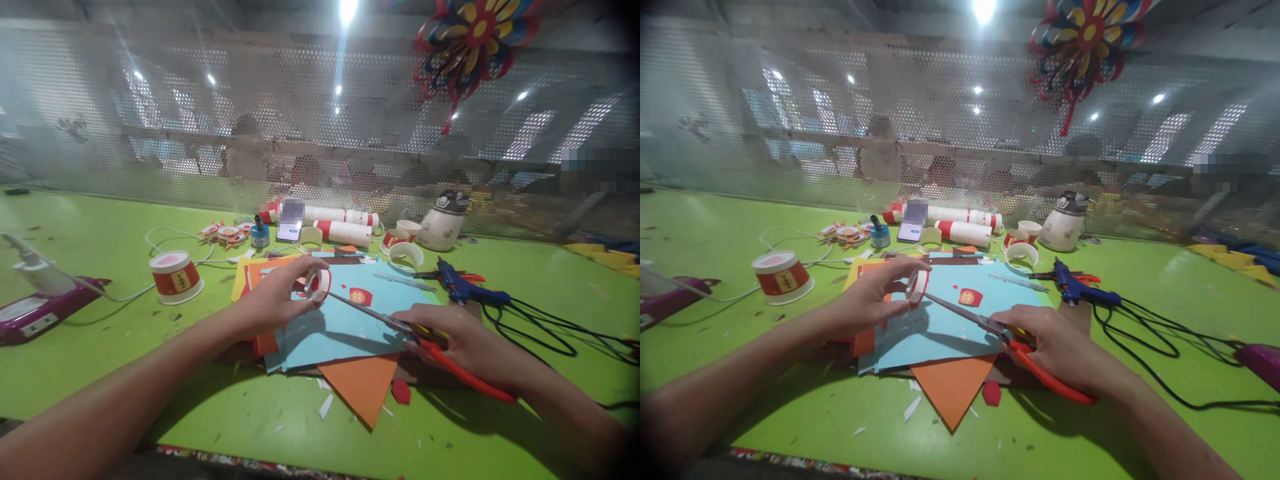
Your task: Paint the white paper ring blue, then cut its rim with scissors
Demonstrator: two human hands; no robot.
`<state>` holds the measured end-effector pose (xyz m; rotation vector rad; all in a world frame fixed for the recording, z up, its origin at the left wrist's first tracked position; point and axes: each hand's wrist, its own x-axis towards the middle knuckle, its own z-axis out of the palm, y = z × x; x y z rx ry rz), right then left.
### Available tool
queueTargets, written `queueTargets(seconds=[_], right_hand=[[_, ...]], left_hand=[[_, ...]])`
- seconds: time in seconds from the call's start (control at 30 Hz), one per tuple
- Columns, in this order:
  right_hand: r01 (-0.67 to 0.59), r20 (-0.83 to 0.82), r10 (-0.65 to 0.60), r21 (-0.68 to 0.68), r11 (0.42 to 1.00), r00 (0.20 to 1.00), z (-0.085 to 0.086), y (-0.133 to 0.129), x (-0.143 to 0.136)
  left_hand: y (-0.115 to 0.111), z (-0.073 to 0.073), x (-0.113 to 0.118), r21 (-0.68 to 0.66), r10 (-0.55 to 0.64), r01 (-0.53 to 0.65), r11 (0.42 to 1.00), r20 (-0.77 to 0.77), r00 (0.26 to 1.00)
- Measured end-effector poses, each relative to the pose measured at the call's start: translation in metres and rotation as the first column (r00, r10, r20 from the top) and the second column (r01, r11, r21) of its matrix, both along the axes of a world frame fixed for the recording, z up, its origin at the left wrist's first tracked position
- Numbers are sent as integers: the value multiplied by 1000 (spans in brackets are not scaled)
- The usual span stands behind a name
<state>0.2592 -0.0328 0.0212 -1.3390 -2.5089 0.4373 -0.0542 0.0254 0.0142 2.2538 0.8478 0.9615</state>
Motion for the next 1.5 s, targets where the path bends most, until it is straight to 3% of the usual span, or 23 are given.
queueTargets(seconds=[0.2,0.37,0.63,0.97,1.2,1.5], right_hand=[[2,-19,-3,-18,1000,1000,-1,0,1],[-26,-45,28,36,999,999,-5,2,5],[23,6,-26,281,960,1000,-26,9,32],[17,-20,-11,313,950,1000,-25,7,31],[14,21,-20,274,962,1000,-24,6,31],[-46,36,36,342,939,999,-19,5,26]], left_hand=[[1,-1,0,14,34,-34,999,-26,999],[-1,2,2,128,49,-46,991,-21,999],[-14,22,-1,196,0,-11,980,59,998],[-13,25,-4,127,36,-48,991,91,995],[-13,26,-4,2,59,-59,998,79,995],[-15,32,-4,-104,39,-34,994,46,998]])
